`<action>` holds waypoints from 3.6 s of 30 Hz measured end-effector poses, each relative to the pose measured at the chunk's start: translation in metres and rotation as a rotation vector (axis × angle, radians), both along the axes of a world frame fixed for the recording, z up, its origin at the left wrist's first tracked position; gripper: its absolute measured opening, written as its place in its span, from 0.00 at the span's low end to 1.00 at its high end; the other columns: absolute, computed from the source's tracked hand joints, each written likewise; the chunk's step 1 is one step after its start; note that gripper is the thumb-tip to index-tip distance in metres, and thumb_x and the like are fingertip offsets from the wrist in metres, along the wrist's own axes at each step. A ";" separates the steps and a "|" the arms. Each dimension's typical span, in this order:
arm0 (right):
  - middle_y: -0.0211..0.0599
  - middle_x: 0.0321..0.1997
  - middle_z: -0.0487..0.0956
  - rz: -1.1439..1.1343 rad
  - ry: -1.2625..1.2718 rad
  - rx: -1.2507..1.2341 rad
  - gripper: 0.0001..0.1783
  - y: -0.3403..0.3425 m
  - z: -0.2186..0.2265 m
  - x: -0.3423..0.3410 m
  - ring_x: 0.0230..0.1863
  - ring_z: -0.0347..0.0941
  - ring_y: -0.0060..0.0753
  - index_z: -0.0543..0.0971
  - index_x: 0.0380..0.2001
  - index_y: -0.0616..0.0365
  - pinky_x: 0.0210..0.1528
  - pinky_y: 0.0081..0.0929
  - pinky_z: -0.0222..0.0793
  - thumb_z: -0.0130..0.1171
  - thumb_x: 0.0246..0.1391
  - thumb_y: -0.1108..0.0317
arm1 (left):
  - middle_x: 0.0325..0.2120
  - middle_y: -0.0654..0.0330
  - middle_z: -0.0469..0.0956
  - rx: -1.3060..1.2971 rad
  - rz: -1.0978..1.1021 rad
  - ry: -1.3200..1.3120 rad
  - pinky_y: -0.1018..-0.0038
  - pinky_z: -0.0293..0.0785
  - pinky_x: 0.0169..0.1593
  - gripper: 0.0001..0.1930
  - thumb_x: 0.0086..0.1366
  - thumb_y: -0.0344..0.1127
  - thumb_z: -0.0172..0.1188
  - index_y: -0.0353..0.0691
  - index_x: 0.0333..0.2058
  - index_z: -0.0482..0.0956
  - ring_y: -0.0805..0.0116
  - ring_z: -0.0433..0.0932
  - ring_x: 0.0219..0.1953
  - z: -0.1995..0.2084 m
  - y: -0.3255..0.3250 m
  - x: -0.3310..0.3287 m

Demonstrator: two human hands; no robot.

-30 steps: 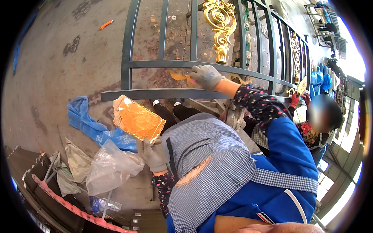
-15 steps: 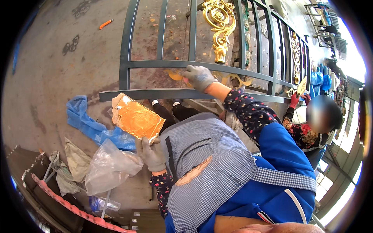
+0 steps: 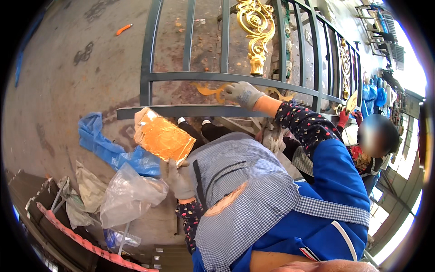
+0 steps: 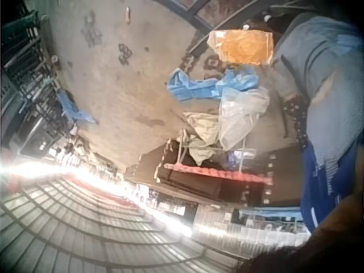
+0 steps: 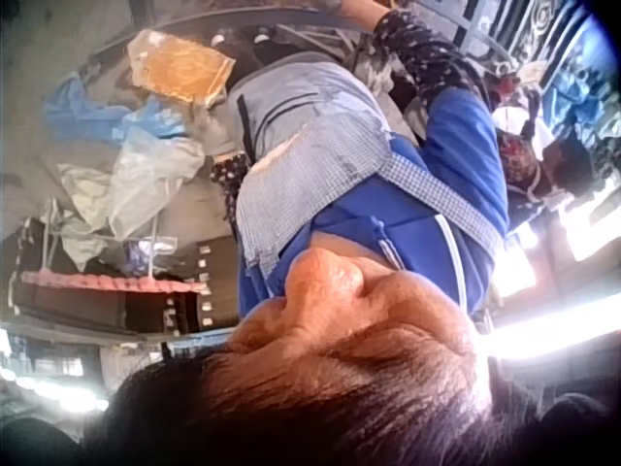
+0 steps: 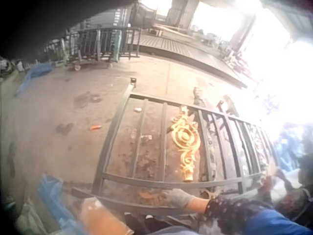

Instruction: The person applies gold leaf to an ornate metal gate using a small brush and a gold-leaf sheet. They repeatedly dab the brush onto the sheet and then onto the gate's decorative elements, working across multiple sections of the gate.

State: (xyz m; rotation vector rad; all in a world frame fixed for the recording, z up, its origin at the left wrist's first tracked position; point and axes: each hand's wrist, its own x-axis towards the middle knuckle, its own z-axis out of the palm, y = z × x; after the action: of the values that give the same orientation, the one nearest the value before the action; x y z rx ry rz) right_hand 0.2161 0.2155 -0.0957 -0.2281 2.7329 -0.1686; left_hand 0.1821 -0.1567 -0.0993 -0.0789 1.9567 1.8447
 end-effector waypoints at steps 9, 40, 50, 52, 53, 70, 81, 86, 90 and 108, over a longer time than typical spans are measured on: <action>0.38 0.42 0.77 -0.460 0.259 -0.428 0.13 -0.058 0.069 -0.009 0.43 0.78 0.47 0.82 0.37 0.51 0.44 0.39 0.76 0.65 0.45 0.72 | 0.33 0.58 0.79 0.281 0.003 -0.288 0.78 0.76 0.35 0.13 0.73 0.38 0.53 0.33 0.45 0.73 0.72 0.78 0.28 0.015 0.020 -0.008; 0.34 0.44 0.75 -0.161 0.124 -0.223 0.08 -0.022 -0.011 -0.010 0.47 0.75 0.42 0.80 0.34 0.48 0.49 0.39 0.72 0.63 0.48 0.69 | 0.35 0.56 0.79 0.316 0.113 -0.350 0.73 0.77 0.35 0.09 0.72 0.35 0.52 0.34 0.44 0.73 0.69 0.79 0.30 0.010 0.028 -0.011; 0.31 0.47 0.75 0.101 -0.011 -0.036 0.13 -0.001 0.002 0.004 0.50 0.75 0.36 0.81 0.41 0.49 0.49 0.34 0.72 0.62 0.48 0.70 | 0.36 0.56 0.78 0.220 0.032 -0.189 0.75 0.77 0.37 0.08 0.73 0.31 0.51 0.32 0.44 0.73 0.73 0.78 0.31 -0.009 0.016 -0.002; 0.31 0.46 0.75 0.018 0.004 0.017 0.13 -0.001 0.010 0.006 0.49 0.75 0.36 0.81 0.39 0.49 0.48 0.34 0.72 0.63 0.47 0.69 | 0.35 0.56 0.78 0.206 0.036 -0.170 0.76 0.77 0.37 0.08 0.73 0.31 0.51 0.32 0.43 0.72 0.73 0.78 0.30 -0.006 0.019 -0.002; 0.32 0.46 0.75 -0.006 -0.032 -0.008 0.12 -0.006 0.011 0.008 0.48 0.75 0.36 0.80 0.38 0.49 0.48 0.34 0.71 0.63 0.47 0.69 | 0.35 0.57 0.78 0.203 0.027 -0.160 0.76 0.77 0.37 0.08 0.73 0.31 0.51 0.31 0.43 0.72 0.73 0.78 0.30 -0.002 0.022 -0.005; 0.33 0.46 0.75 0.020 0.036 -0.160 0.11 -0.015 -0.006 0.019 0.50 0.75 0.39 0.81 0.38 0.50 0.49 0.36 0.75 0.60 0.49 0.70 | 0.36 0.58 0.78 0.273 0.071 -0.324 0.78 0.75 0.36 0.08 0.73 0.33 0.51 0.33 0.42 0.72 0.73 0.77 0.29 0.021 0.031 -0.014; 0.35 0.45 0.73 0.137 -0.099 -0.043 0.12 0.021 0.017 0.023 0.49 0.75 0.40 0.79 0.40 0.49 0.47 0.36 0.76 0.60 0.49 0.70 | 0.40 0.59 0.70 0.060 -0.082 -0.066 0.76 0.75 0.35 0.06 0.68 0.25 0.57 0.29 0.41 0.74 0.72 0.75 0.31 0.014 0.024 -0.009; 0.34 0.46 0.73 0.023 -0.046 -0.097 0.12 0.000 0.009 0.036 0.49 0.75 0.40 0.79 0.39 0.47 0.48 0.37 0.74 0.59 0.48 0.70 | 0.38 0.59 0.75 0.210 0.010 -0.264 0.74 0.75 0.35 0.11 0.73 0.35 0.52 0.33 0.47 0.73 0.72 0.75 0.30 0.016 0.029 -0.014; 0.34 0.45 0.74 -0.160 0.055 -0.052 0.09 0.019 0.011 0.069 0.49 0.74 0.41 0.79 0.37 0.46 0.49 0.37 0.73 0.59 0.50 0.68 | 0.35 0.58 0.77 0.162 -0.004 -0.252 0.72 0.75 0.35 0.12 0.73 0.37 0.51 0.36 0.47 0.72 0.71 0.75 0.31 0.016 0.024 -0.018; 0.43 0.36 0.77 -1.134 0.488 -0.091 0.12 -0.071 -0.013 0.057 0.35 0.80 0.51 0.76 0.35 0.52 0.36 0.45 0.77 0.62 0.50 0.60 | 0.33 0.57 0.79 0.188 -0.216 -0.163 0.72 0.76 0.35 0.10 0.72 0.37 0.54 0.36 0.43 0.72 0.67 0.78 0.29 0.027 0.029 -0.036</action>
State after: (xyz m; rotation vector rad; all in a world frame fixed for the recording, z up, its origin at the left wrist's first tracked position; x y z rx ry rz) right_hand 0.2728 0.1449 -0.1089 1.4441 2.9532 -0.5906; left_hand 0.1460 -0.1272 -0.0724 0.0382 1.6077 1.8084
